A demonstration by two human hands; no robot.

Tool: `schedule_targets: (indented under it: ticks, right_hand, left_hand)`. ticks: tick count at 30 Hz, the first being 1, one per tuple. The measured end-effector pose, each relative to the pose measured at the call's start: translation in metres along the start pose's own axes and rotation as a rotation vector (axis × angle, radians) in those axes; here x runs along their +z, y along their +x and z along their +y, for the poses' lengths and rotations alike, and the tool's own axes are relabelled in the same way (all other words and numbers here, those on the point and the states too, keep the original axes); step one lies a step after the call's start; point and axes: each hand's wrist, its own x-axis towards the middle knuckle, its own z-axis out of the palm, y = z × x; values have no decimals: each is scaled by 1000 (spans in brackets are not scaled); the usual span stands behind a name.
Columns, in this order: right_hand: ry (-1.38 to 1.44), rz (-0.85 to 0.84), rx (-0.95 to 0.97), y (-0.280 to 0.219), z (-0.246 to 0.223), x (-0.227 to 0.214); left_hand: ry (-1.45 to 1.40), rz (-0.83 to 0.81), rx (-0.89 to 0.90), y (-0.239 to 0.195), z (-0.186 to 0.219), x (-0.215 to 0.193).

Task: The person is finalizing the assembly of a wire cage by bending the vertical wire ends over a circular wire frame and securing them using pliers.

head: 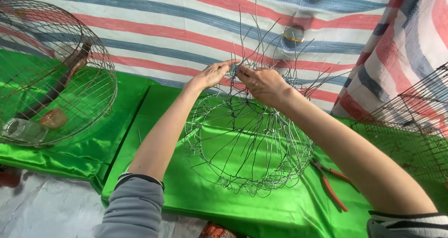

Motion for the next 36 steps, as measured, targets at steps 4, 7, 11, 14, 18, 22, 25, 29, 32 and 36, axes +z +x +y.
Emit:
schedule_targets:
  ticks: [4,7,11,14,18,22,25,29,32,36]
  right_hand:
    - [-7,11,3,6,2,10]
    - [21,31,-4,7,4,15]
    - [25,68,3,10,3,28]
    - [24,59,-6,12,2,27]
    - [73,37,-13,16,4,25]
    - [47,9,-25,21,5,33]
    - [46,9,-28,18,5,32]
    - [82,8,-21,18,5,34]
    - [18,42,-52,20,7,36]
    - [91,67,-54,18,9,36]
  left_hand:
    - [59,-56,13,-13,16,-9]
    - [86,-64,22,-19,24,-10]
    - [123,-82,22,-2,-4,-4]
    - [160,-88,16,6,-17,-4]
    - [171,-100,0,15,-31,-2]
    - [164,-101,-4,11,-24,-3]
    - [156,-94,3,18,-35,0]
    - [143,-80,22,23,-46,6]
    - [155,-70,24,25,-51,7]
    - [155,-61,48,16,-39,3]
